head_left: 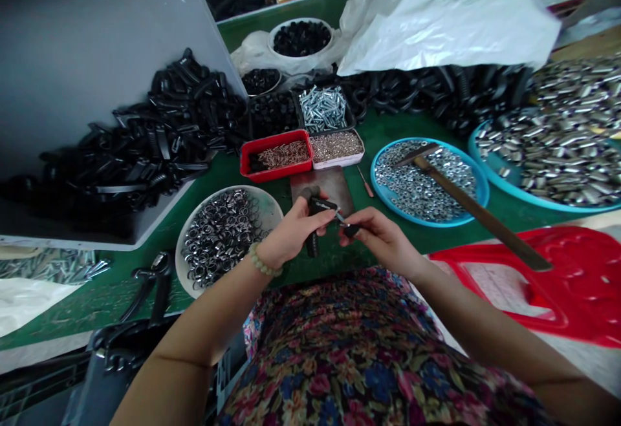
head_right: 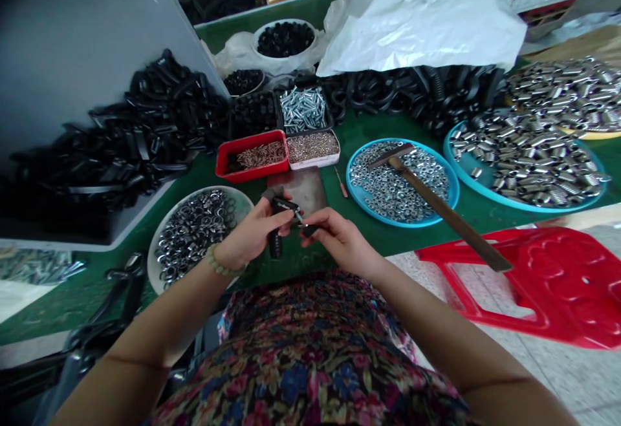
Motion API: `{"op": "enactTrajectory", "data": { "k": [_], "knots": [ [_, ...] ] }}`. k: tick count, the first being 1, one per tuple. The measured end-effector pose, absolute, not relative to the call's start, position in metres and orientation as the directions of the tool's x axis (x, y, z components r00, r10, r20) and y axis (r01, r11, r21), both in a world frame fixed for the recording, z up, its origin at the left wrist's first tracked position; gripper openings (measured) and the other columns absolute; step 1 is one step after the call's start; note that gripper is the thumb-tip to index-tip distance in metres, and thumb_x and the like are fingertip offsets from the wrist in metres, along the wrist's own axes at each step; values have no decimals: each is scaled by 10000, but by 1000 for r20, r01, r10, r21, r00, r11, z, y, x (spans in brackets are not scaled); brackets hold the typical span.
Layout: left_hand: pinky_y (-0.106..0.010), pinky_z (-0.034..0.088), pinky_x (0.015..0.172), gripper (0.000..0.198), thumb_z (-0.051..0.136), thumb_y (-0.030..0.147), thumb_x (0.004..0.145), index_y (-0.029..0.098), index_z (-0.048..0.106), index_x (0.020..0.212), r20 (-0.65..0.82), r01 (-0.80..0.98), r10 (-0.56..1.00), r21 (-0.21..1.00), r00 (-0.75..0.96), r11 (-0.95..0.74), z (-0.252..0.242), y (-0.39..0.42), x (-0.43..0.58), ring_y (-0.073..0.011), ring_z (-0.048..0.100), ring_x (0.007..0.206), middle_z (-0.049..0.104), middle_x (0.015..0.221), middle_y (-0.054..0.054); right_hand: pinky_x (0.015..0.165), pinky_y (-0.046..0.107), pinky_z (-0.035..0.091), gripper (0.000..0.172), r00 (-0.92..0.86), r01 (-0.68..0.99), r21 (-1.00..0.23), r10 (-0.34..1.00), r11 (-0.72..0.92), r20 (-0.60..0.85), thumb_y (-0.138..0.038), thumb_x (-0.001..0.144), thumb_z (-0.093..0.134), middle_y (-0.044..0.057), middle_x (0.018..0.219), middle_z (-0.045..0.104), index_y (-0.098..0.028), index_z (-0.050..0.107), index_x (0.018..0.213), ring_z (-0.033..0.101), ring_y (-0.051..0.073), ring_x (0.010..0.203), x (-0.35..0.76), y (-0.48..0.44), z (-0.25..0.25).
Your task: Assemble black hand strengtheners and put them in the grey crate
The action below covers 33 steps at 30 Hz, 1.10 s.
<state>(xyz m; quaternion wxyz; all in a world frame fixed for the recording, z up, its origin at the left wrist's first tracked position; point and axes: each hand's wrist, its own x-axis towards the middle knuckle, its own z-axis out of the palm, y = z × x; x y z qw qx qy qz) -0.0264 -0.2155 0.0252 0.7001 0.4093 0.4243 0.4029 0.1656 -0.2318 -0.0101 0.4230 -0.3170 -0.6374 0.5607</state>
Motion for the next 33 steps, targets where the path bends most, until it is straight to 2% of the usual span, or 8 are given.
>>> {"op": "enactTrajectory", "data": {
  "k": [3,7,10,14,19,25,28,33],
  "knots": [
    [-192,355,557,383,701,308,790,211,466,1076,-198,-170,914,947,354,271,19,-217,-33,-46,428,583,512,758,55,771,287,551,183,-544,131,-925,806,356,233,-195,945,464,43,903,690,-199,556,1103,689,137,847,176,-230,1],
    [-210,412,671,348,670,298,816,203,470,1084,-158,-46,906,980,393,192,19,-224,-41,-79,500,733,562,908,11,805,284,542,219,-661,185,-866,711,465,240,-173,930,461,63,1021,681,-209,568,1118,671,138,906,180,-232,10],
    [-253,439,801,363,689,315,795,182,493,1071,-157,-2,867,984,472,180,26,-229,-43,-129,544,871,582,978,-24,781,289,552,189,-671,96,-948,723,305,164,-196,956,432,50,943,682,-192,544,1108,680,133,864,175,-236,11],
    [-272,451,784,386,722,343,760,174,521,1043,-125,5,872,990,474,139,33,-233,-41,-148,559,849,598,945,-30,747,291,559,138,-649,-82,-996,756,45,88,-276,956,488,34,875,666,-176,508,1050,684,124,806,169,-236,13],
    [-290,466,810,425,804,260,666,166,551,994,-136,60,908,991,397,122,33,-236,-34,-158,604,858,647,947,-35,637,257,559,340,-703,-250,-931,711,-265,-13,-341,873,641,-15,813,681,-225,372,1045,694,117,682,167,-226,19],
    [-235,476,634,504,813,257,628,209,477,1000,-124,-149,962,975,243,164,20,-242,-26,-109,615,625,653,755,48,616,228,563,273,-651,-327,-894,759,-308,-23,-318,852,673,-15,808,689,-195,461,972,688,95,654,161,-229,15],
    [-216,453,569,506,791,296,657,218,470,1041,-98,-168,980,978,172,127,15,-243,-25,-89,585,558,636,747,55,623,229,569,255,-632,-338,-888,774,-313,-33,-305,847,681,-11,808,689,-188,486,963,690,95,660,155,-233,16],
    [-223,470,629,445,755,325,703,210,499,1048,-64,-151,991,985,120,82,16,-243,-26,-93,579,623,615,759,39,587,220,558,363,-644,-384,-831,761,-402,-71,-348,821,707,-9,802,710,-216,414,990,699,109,640,144,-233,17]
  ]
}}
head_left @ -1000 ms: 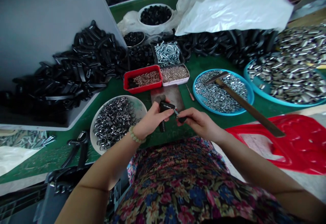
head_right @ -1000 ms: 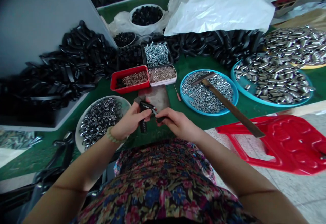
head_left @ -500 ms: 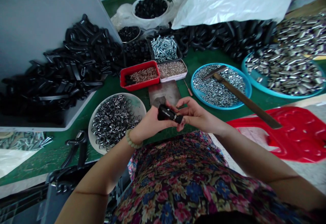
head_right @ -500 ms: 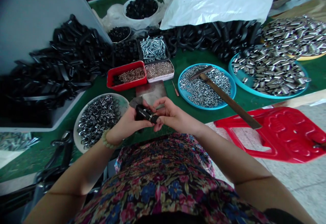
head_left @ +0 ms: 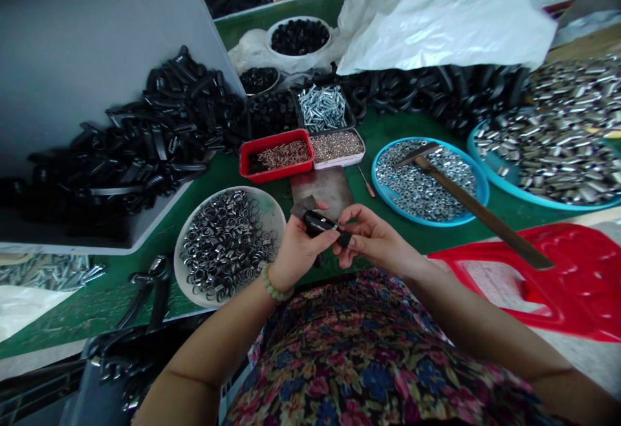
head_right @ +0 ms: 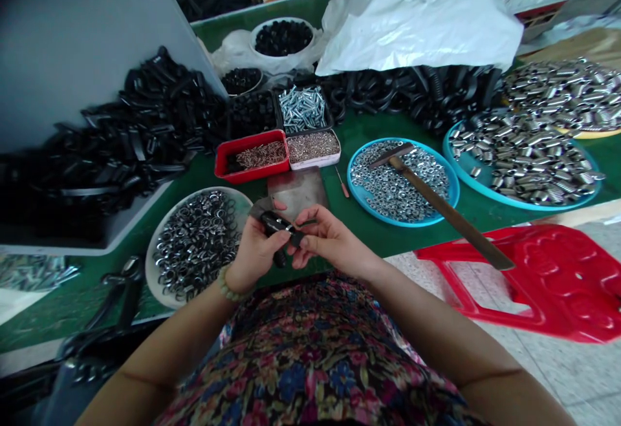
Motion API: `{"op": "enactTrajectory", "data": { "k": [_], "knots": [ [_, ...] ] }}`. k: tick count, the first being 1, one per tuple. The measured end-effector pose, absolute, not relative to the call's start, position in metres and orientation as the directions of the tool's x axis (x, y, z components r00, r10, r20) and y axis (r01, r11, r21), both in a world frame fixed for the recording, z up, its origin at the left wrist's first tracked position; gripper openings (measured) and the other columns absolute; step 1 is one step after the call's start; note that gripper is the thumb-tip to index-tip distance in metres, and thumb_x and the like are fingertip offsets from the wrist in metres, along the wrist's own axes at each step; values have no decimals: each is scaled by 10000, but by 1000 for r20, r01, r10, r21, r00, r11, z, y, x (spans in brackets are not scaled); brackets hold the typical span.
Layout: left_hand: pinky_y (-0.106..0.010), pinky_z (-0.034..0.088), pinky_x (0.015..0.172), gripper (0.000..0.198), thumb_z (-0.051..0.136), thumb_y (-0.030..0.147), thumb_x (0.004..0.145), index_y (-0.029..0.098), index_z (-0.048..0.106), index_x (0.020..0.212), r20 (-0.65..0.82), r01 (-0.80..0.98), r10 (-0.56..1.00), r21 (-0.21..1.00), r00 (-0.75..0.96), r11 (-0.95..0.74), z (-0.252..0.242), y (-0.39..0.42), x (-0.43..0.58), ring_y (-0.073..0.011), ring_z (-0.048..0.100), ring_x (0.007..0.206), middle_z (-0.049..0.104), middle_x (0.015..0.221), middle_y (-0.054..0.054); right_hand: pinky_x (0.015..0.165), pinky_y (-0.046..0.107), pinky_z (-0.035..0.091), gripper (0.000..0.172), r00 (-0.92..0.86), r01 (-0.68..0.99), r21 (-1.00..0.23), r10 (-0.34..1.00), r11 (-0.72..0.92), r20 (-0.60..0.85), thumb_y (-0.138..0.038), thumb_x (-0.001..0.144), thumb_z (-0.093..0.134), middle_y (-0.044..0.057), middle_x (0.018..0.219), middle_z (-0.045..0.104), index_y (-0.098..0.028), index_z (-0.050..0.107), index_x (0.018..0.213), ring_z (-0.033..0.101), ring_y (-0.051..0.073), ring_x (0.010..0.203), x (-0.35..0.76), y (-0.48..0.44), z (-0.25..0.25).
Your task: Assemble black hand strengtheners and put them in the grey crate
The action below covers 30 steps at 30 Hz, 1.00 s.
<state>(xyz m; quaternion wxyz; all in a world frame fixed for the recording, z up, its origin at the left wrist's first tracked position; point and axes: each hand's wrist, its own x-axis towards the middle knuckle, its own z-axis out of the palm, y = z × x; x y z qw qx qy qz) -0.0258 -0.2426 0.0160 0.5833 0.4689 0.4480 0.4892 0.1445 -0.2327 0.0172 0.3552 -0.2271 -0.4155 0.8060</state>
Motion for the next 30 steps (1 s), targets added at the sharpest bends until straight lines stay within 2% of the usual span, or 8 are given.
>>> {"op": "enactTrajectory", "data": {
  "k": [6,8,11,14,16,18,25,30],
  "knots": [
    [-289,511,733,647,750,306,694,226,419,1245,-87,-121,961,985,263,123,20,-239,-32,-127,602,751,623,991,-22,574,221,538,486,-558,-321,-857,812,-402,-172,-404,777,730,-49,725,674,-243,348,1031,680,110,606,133,-230,14],
    [-318,513,771,732,748,323,697,211,381,1320,-104,20,955,995,278,102,20,-231,-44,-158,606,822,609,1054,-51,585,233,536,415,-565,-200,-921,807,-335,-171,-391,799,697,-52,716,652,-235,369,1001,673,111,616,135,-215,15],
    [-380,472,899,503,551,347,860,148,449,1310,-53,386,978,922,201,-29,17,-208,-66,-218,587,980,617,1071,-103,621,286,537,244,-620,145,-989,777,-23,-109,-365,859,600,-1,754,657,-197,467,974,667,141,661,131,-160,23],
    [-427,382,1027,436,476,273,883,95,506,1280,72,673,928,668,366,-317,7,-182,-75,-272,525,1154,575,1233,-180,780,329,508,159,-538,583,-632,825,511,171,-282,904,512,82,916,676,-148,594,931,651,180,843,102,-84,31],
    [-449,333,1074,440,502,249,864,65,528,1263,67,729,842,466,535,-501,-4,-168,-69,-295,497,1205,550,1290,-209,877,352,468,213,-687,692,-193,717,696,121,-238,910,485,143,1053,670,-118,646,981,623,227,1001,72,-41,30],
    [-459,288,1109,457,527,242,853,43,529,1265,42,737,788,327,614,-591,-16,-161,-60,-295,501,1209,568,1275,-218,889,371,453,201,-735,674,-49,676,737,45,-177,860,533,197,1061,675,-79,678,960,613,276,1044,42,-12,25],
    [-609,21,1148,387,567,245,839,196,588,1223,126,763,814,292,567,-576,-31,-169,-62,-275,461,1254,529,1348,-119,862,366,448,274,-770,636,54,638,770,-21,-106,876,447,243,1036,690,-32,674,1011,639,290,1006,26,8,9],
    [-646,11,1124,583,619,272,779,222,468,1340,61,808,888,390,457,-442,-35,-166,-64,-285,441,1243,555,1304,-119,902,391,421,261,-786,617,41,618,786,-29,-115,879,463,218,1091,676,-62,664,1037,616,299,1053,31,10,5]
  ]
}}
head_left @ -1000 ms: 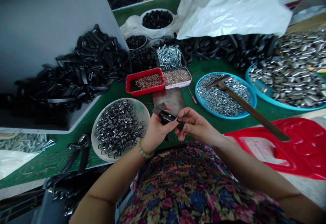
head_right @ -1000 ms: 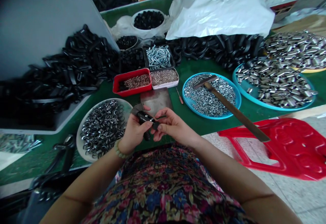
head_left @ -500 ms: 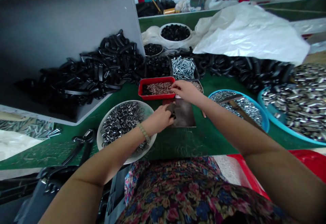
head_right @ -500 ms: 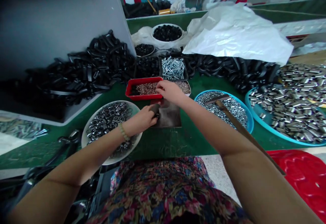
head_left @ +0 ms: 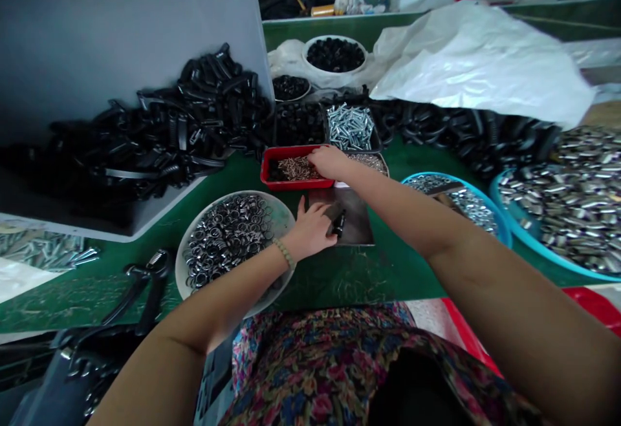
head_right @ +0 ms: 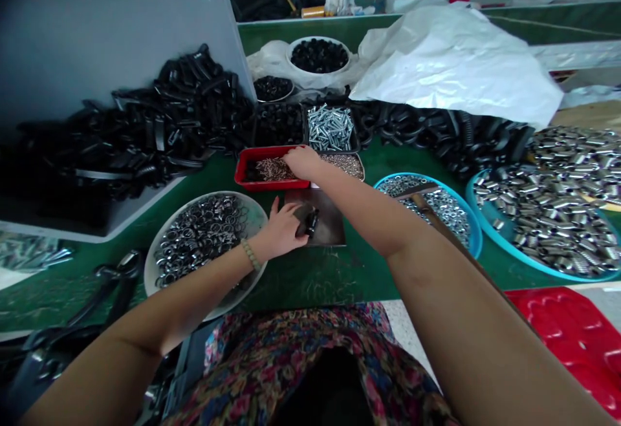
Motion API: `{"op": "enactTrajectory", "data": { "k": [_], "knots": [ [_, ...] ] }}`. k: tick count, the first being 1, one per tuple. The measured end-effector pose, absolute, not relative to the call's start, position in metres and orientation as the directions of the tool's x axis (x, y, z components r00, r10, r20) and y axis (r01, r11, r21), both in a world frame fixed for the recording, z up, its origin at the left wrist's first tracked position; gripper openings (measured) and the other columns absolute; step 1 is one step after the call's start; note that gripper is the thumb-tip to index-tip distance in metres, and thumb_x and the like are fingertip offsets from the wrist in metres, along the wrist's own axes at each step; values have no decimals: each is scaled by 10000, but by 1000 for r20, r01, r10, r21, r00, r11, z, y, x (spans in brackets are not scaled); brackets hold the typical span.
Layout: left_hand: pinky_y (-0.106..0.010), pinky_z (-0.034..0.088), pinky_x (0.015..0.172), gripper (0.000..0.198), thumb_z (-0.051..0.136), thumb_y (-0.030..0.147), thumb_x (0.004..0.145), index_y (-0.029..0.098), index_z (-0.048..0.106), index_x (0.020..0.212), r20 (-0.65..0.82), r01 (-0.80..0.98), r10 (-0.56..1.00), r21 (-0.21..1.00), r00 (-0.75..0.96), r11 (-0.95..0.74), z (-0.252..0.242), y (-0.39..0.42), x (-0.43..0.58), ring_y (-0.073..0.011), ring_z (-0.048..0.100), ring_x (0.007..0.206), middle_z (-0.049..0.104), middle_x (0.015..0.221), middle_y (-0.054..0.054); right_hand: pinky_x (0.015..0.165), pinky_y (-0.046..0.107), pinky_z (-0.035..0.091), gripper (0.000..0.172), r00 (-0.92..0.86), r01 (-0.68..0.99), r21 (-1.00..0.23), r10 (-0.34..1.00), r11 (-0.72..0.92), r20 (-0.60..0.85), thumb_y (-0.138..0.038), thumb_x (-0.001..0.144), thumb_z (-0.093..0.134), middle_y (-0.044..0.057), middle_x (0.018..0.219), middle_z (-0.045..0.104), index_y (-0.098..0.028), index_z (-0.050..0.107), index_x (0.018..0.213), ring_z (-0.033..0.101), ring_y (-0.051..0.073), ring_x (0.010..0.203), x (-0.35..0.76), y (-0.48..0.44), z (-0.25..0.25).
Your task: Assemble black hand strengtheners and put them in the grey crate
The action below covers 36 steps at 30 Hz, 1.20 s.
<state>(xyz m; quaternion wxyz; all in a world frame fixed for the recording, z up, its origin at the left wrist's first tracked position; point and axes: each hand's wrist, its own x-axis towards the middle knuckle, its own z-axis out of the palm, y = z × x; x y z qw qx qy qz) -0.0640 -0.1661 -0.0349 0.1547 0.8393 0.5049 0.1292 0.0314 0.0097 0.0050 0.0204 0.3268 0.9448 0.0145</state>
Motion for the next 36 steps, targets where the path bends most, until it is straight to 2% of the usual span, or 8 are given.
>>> {"op": "enactTrajectory", "data": {
  "k": [4,7,12,18,25,31,34,36],
  "knots": [
    [-618,125,1120,652,623,280,748,172,426,1360,49,807,893,406,448,-427,-37,-163,-60,-296,465,1194,594,1199,-147,886,374,421,234,-770,638,14,638,770,-5,-140,901,451,217,1078,671,-55,649,995,614,291,1038,26,9,7],
    [-632,104,1112,634,616,266,741,184,434,1343,53,806,896,416,440,-420,-37,-163,-58,-302,456,1191,603,1170,-136,817,359,444,295,-720,691,-35,691,722,62,-218,946,412,217,1045,668,-30,571,1109,627,276,964,33,0,16],
    [-623,109,1103,611,604,285,735,197,440,1317,69,809,911,437,407,-394,-37,-165,-57,-307,438,1186,584,1228,-124,788,317,462,187,-625,619,-471,758,628,189,-252,903,499,84,918,683,-136,620,987,617,195,854,83,-45,16],
    [-494,307,1007,583,578,320,737,170,423,1279,76,808,922,457,380,-371,-32,-166,-55,-289,447,1187,601,1206,-120,644,281,489,158,-560,592,-747,821,303,-111,-188,850,514,31,771,668,-166,652,922,608,141,650,133,-97,-12],
    [-461,310,986,619,598,312,714,147,400,1276,101,811,930,461,355,-360,-33,-167,-53,-282,455,1192,606,1195,-125,696,297,452,157,-599,730,-403,800,552,10,-207,898,495,86,821,660,-148,638,872,614,190,775,128,-103,-24],
    [-469,299,1001,575,590,329,723,147,445,1249,97,826,930,434,353,-359,-31,-167,-53,-292,459,1197,564,1263,-141,751,330,445,250,-755,643,-69,647,762,106,-215,949,420,123,911,654,-132,655,973,596,219,854,128,-116,-28],
    [-481,314,989,503,571,326,736,159,496,1204,87,833,932,426,351,-354,-30,-167,-52,-301,467,1190,571,1265,-137,835,353,450,306,-648,751,-11,739,661,182,-292,961,428,136,1067,652,-151,609,1163,585,240,988,169,-122,-19],
    [-485,326,973,493,571,323,729,153,515,1188,88,830,928,423,362,-364,-30,-166,-52,-309,476,1172,601,1212,-140,865,399,448,367,-401,915,71,885,396,236,-336,955,434,170,1130,627,-127,560,1228,567,281,1046,213,-126,-13]
  ]
}}
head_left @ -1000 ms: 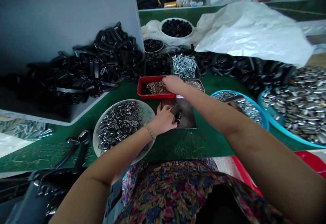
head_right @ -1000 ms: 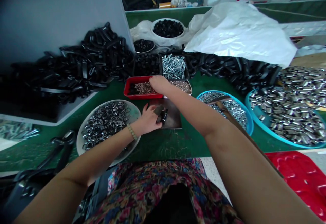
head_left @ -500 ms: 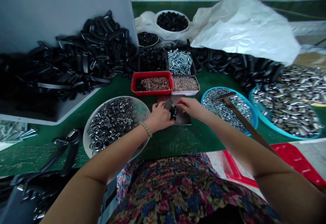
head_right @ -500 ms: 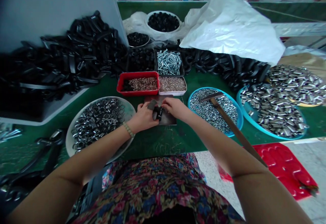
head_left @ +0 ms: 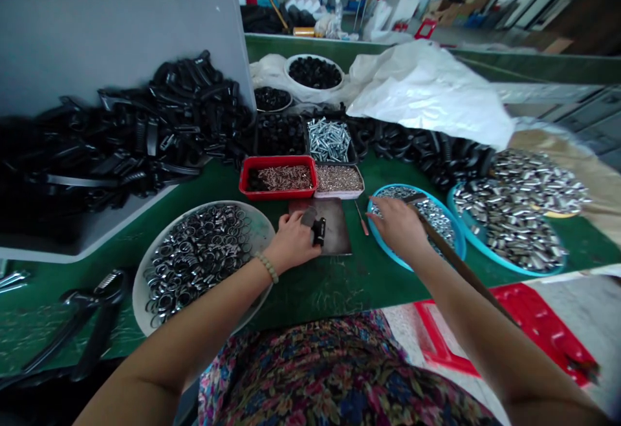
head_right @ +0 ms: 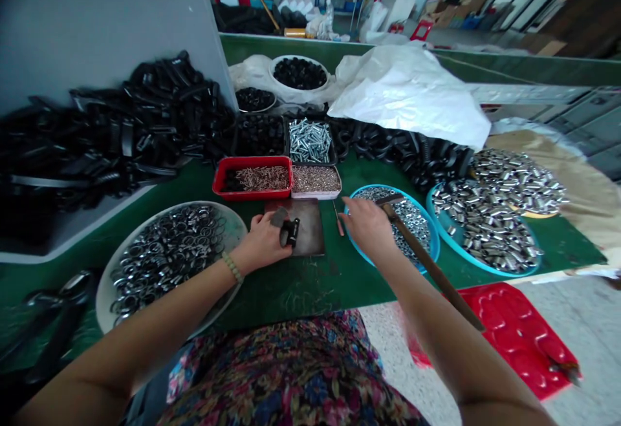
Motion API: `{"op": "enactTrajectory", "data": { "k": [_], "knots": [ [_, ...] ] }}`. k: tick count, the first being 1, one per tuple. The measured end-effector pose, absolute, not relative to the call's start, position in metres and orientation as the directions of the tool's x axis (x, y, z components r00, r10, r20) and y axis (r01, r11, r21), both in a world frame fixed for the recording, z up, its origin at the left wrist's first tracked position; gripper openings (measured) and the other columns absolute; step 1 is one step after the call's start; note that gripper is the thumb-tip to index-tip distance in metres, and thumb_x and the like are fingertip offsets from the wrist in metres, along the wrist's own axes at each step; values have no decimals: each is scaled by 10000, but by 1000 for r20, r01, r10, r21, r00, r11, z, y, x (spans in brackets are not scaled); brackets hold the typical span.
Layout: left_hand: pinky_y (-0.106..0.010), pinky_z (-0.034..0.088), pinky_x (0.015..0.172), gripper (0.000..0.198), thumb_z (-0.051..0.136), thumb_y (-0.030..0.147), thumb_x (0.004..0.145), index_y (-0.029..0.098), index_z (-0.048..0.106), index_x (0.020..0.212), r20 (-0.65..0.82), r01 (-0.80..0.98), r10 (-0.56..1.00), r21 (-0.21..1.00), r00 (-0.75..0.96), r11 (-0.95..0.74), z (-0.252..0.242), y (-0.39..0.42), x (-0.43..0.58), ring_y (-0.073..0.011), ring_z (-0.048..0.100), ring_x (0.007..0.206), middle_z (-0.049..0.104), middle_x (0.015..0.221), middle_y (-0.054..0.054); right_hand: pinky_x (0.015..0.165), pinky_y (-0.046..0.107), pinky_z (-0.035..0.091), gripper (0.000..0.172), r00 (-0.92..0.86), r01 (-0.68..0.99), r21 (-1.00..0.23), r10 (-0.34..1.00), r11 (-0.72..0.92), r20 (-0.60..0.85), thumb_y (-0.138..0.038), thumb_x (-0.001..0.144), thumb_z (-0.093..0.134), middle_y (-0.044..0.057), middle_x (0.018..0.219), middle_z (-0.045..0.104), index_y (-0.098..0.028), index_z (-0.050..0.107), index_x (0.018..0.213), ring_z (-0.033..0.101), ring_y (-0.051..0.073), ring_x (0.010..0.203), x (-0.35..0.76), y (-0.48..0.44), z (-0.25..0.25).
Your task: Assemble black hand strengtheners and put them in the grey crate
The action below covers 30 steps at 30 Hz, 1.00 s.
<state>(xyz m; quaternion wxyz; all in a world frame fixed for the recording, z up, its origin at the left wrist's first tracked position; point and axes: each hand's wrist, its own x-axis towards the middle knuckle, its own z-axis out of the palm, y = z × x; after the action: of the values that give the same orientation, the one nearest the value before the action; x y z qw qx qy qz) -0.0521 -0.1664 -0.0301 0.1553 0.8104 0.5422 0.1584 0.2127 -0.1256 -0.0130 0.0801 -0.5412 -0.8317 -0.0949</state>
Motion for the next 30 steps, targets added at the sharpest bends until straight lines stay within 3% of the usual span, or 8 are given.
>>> {"op": "enactTrajectory", "data": {
  "k": [4,9,15,17,20,23,26,30],
  "knots": [
    [-490,324,970,525,572,338,721,119,518,1194,114,832,924,405,366,-380,-31,-166,-52,-314,487,1149,601,1188,-165,791,456,472,360,-9,967,253,994,-18,106,-340,933,430,200,1085,598,-96,559,1164,579,348,1004,280,-131,-10],
    [-468,322,981,566,576,340,714,123,490,1229,111,835,930,413,351,-364,-33,-166,-52,-304,488,1162,591,1221,-169,743,412,490,386,-2,968,252,997,-18,79,-238,948,328,227,1120,551,-87,483,1267,613,305,938,280,-128,-13],
    [-462,319,992,617,594,349,704,111,460,1257,120,832,932,423,342,-360,-35,-166,-53,-304,490,1166,609,1190,-166,770,477,484,364,31,962,273,999,-26,-15,-270,939,355,262,1052,609,-28,548,1131,607,381,993,279,-130,-12],
    [-465,318,993,610,598,349,703,115,460,1249,122,828,929,424,349,-366,-35,-166,-53,-304,491,1164,619,1168,-156,755,460,490,398,34,980,194,999,-37,17,-268,954,308,264,1096,612,-42,517,1206,635,359,953,268,-140,-4],
    [-466,311,1002,614,600,339,705,130,439,1259,115,821,932,445,345,-358,-35,-166,-53,-292,494,1167,623,1155,-140,739,420,507,427,-27,995,-92,1000,28,11,-345,979,270,197,1122,652,-134,481,1284,673,310,892,229,-159,18],
    [-461,301,1019,648,608,337,701,124,410,1280,102,823,941,462,321,-331,-35,-165,-54,-280,501,1168,619,1145,-136,763,371,518,390,-292,902,-342,956,262,-35,-369,984,298,118,1135,679,-208,495,1279,686,259,900,182,-172,39],
    [-452,302,1025,657,611,334,699,125,407,1287,98,822,942,465,322,-329,-35,-164,-55,-276,510,1163,614,1140,-135,776,365,518,381,-356,843,-417,934,339,40,-342,987,305,112,1178,666,-211,493,1291,681,247,941,152,-175,45],
    [-459,300,1035,627,614,324,702,127,443,1272,119,820,941,465,316,-334,-37,-166,-54,-289,518,1165,591,1199,-160,716,360,506,371,-371,875,-342,929,344,-14,-302,983,325,122,1046,709,-188,510,1284,691,243,834,149,-172,31]
  ]
}}
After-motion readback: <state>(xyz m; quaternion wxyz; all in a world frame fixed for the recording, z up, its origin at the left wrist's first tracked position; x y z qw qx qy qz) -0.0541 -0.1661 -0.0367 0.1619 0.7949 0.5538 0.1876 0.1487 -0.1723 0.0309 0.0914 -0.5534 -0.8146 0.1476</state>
